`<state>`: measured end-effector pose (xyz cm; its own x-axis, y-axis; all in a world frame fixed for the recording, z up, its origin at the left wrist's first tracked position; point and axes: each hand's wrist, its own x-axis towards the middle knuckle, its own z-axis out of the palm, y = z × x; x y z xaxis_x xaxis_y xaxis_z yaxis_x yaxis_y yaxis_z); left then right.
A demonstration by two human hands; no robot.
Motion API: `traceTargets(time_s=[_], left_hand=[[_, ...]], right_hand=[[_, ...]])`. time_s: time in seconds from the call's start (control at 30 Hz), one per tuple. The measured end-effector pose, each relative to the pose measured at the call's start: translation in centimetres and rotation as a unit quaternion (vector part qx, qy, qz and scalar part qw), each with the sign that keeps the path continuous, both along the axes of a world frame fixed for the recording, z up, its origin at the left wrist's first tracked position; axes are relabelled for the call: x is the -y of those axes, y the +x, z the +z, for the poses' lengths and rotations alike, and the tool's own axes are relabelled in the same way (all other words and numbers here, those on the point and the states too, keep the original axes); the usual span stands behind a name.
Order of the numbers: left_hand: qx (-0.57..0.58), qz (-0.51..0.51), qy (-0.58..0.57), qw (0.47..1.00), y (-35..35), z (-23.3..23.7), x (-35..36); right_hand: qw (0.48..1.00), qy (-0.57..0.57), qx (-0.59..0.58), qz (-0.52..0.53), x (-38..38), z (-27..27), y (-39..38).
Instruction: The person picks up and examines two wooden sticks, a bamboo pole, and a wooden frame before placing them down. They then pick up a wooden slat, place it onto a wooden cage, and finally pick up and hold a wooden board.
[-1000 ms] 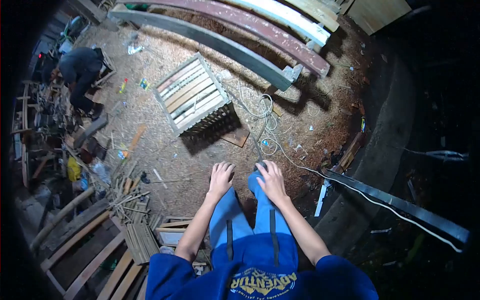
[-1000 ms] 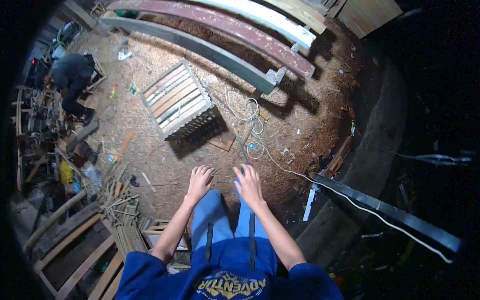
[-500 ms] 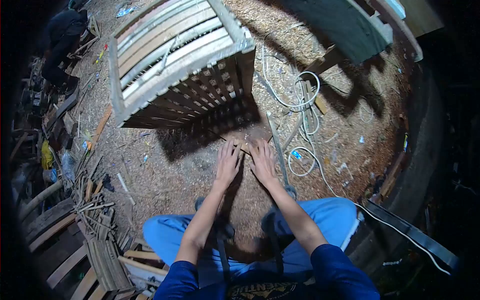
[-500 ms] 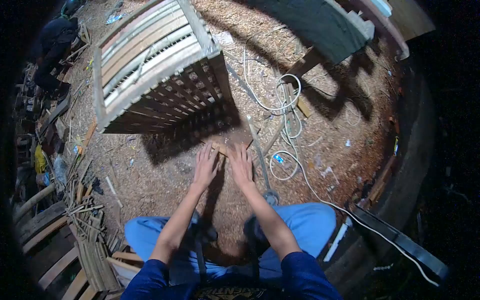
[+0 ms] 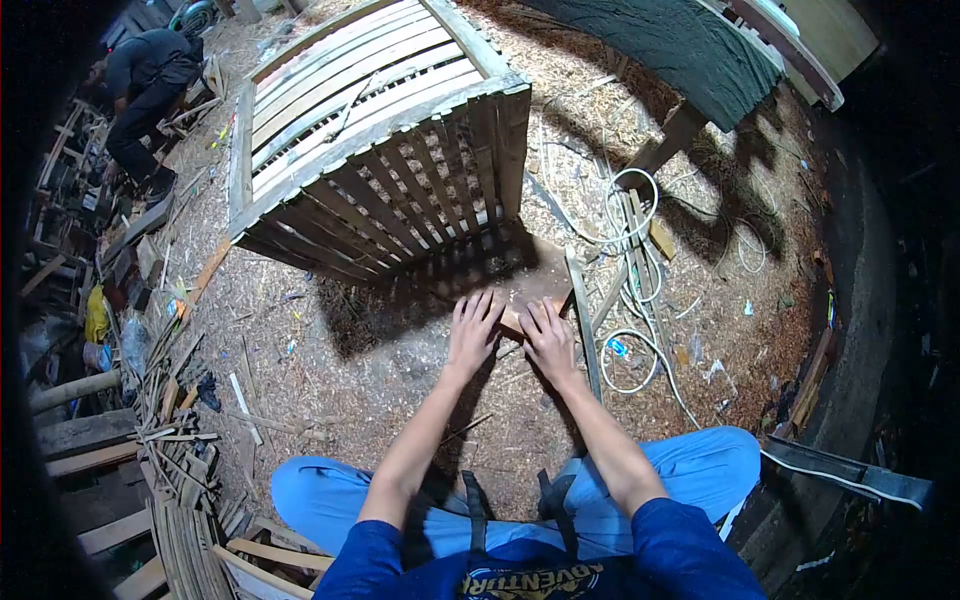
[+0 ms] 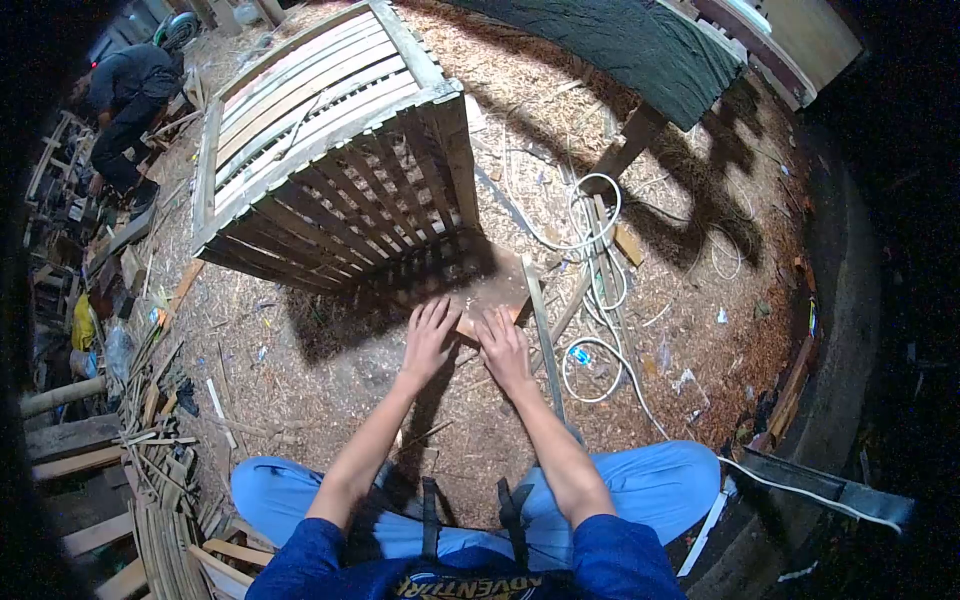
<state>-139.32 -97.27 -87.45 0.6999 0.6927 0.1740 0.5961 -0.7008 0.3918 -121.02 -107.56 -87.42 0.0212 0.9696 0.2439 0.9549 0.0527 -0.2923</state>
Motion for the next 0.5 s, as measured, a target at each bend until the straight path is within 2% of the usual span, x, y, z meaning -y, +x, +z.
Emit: traceTargets(time_s=[0.1, 0.17, 0.27, 0.33, 0.4, 0.5], left_hand=[[-0.005, -0.023, 0.028, 0.999, 0.6, 0.2, -1.8], [0.053, -0.031, 0.048, 0.997, 0.6, -0.1, -1.6], [0.082, -0.042, 0.078, 0.993, 1.4, 0.4, -2.2], [0.087, -0.054, 0.081, 0.991, 1.4, 1.0, -3.0], [0.146, -0.025, 0.042, 0.988, 1.6, 4.1, -3.2], [0.166, 0.006, 0.031, 0.986, 2.9, 9.5, -4.0]], right_hand=[[0.999, 0.031, 0.025, 0.027, 0.1, 0.8, 1.5], [0.992, 0.1, 0.057, 0.05, -0.5, 1.0, 2.5], [0.987, 0.095, 0.088, 0.098, -1.2, 1.4, 4.9], [0.978, 0.144, 0.088, 0.119, -2.3, 2.6, 6.1], [0.969, 0.158, 0.08, 0.174, -3.8, 7.6, 7.2], [0.968, 0.154, 0.071, 0.185, -6.0, 13.8, 8.5]])
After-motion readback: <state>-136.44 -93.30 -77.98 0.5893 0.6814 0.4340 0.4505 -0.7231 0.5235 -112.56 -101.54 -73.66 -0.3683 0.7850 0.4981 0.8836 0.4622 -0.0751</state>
